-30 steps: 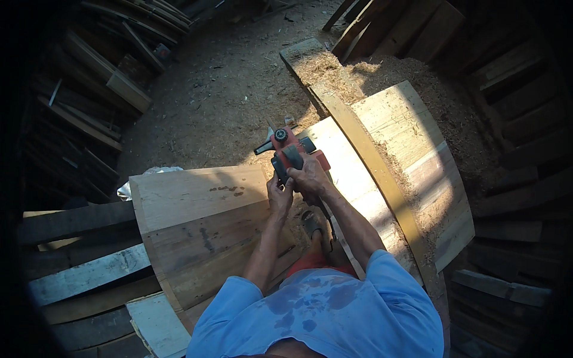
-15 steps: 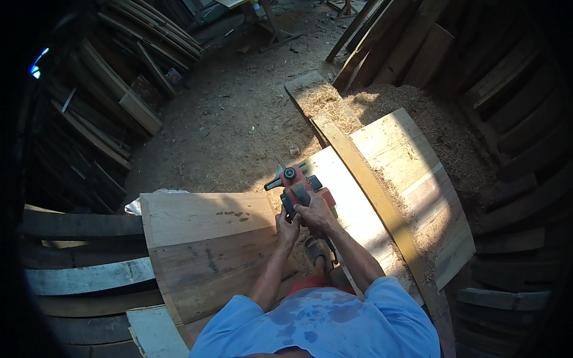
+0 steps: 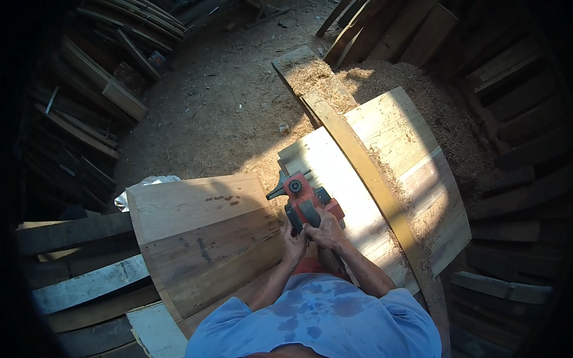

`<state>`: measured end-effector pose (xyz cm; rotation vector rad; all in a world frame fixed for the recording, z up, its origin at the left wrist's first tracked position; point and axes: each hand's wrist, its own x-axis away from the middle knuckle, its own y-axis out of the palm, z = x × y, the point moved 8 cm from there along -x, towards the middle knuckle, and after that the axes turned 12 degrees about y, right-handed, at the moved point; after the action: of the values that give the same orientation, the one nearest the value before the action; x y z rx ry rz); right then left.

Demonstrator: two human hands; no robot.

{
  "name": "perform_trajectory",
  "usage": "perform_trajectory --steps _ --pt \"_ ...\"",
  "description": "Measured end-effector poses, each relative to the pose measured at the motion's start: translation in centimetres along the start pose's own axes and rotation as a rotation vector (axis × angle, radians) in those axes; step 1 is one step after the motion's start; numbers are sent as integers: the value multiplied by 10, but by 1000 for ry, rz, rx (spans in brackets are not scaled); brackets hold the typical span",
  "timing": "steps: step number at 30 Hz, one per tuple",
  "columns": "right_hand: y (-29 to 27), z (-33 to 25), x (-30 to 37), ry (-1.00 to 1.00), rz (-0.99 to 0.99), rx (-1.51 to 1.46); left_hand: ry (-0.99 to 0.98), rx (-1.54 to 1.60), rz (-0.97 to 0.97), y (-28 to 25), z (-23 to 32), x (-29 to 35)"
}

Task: The person uses a belt sander to smooth the surface of several wooden planks, moving the tool back and forth across the wood in a woodworking shop.

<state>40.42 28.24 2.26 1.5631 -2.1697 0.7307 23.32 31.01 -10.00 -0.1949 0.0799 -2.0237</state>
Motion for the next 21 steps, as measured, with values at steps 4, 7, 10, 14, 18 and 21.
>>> perform_trajectory --steps 4,7,10,14,18,21 --pt "3 -31 -46 -8 2 16 67 -173 -16 -18 53 -63" --pt "7 -72 -81 -80 55 31 90 -316 40 -40 57 -111" --pt "11 -100 -128 -130 48 25 113 -335 66 -55 62 -163" --pt "17 -118 -149 -152 46 80 116 -182 55 -70 42 -201" --pt "10 -105 -112 -17 -23 -16 100 -263 21 -53 48 -165" --pt "7 -60 -84 -112 48 32 155 -257 71 -40 36 -111"
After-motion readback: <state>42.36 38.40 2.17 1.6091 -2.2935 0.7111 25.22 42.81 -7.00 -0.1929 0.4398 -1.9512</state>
